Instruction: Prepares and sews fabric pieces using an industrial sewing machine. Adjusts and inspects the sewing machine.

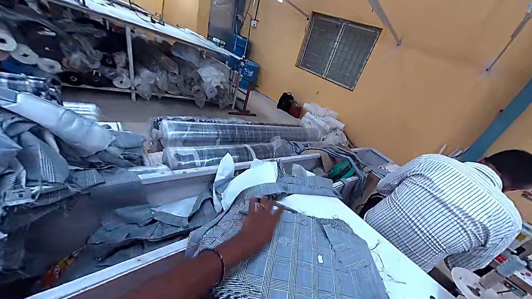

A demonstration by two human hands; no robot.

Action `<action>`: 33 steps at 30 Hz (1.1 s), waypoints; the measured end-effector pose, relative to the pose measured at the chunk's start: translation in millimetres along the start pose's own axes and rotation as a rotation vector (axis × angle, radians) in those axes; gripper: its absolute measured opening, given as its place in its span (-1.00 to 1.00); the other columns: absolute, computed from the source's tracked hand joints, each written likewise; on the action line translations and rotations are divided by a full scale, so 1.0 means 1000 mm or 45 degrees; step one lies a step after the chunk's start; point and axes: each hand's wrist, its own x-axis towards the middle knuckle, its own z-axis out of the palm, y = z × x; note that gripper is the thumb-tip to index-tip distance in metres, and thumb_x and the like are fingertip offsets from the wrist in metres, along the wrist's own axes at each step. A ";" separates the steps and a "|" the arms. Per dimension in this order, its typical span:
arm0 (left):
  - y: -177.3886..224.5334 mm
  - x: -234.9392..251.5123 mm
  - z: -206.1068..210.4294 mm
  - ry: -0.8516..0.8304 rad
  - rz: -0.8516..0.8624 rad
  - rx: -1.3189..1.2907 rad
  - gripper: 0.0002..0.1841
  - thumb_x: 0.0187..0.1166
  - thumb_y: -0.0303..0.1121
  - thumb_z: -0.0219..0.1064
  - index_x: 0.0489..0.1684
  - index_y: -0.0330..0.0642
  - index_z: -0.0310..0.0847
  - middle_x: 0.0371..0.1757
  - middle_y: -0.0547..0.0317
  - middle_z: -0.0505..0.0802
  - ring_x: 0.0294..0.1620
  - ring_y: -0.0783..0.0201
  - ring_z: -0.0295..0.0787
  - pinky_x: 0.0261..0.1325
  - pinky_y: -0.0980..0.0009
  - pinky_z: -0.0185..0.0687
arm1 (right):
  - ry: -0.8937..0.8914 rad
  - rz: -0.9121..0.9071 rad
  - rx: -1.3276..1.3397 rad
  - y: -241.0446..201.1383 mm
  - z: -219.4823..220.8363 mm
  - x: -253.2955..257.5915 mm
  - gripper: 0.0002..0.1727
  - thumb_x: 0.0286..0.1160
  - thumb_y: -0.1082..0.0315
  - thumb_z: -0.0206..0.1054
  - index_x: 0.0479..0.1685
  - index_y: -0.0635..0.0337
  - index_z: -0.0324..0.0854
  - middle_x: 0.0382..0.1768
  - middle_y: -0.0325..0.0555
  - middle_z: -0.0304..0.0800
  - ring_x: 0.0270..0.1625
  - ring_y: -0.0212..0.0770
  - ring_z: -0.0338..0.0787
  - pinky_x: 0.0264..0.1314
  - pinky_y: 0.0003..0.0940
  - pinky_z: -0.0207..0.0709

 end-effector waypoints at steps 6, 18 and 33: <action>0.044 -0.045 0.027 -0.358 -0.044 -0.085 -0.30 0.82 0.18 -0.18 0.94 0.16 -0.04 0.93 -0.16 -0.03 0.92 -0.37 -0.36 0.66 -0.64 -0.65 | 0.508 0.279 -0.366 0.085 -0.084 0.034 -0.53 0.72 0.11 0.19 0.48 0.12 0.64 0.47 0.01 0.70 0.59 0.09 0.58 0.65 0.23 0.29; 0.033 -0.024 0.033 -0.416 -0.011 -0.052 -0.28 0.79 0.24 -0.23 0.95 0.27 -0.11 0.96 0.03 -0.09 0.95 -0.21 -0.43 0.66 -0.60 -0.72 | 0.763 0.834 -0.547 0.183 -0.134 0.132 -0.27 0.79 -0.28 -0.21 0.90 -0.27 0.09 0.91 -0.13 -0.05 0.91 0.34 -0.21 0.59 0.80 -0.50; -0.046 0.032 0.028 -0.435 0.562 -0.184 -0.40 0.82 0.07 -0.06 0.84 0.20 0.23 0.90 0.21 0.23 0.95 0.02 -0.15 0.76 -0.46 -0.60 | 0.739 1.422 -0.425 0.141 -0.109 0.082 -0.13 0.75 -0.35 -0.19 0.91 0.01 -0.01 0.60 0.45 0.37 0.61 0.44 0.45 0.43 0.41 0.41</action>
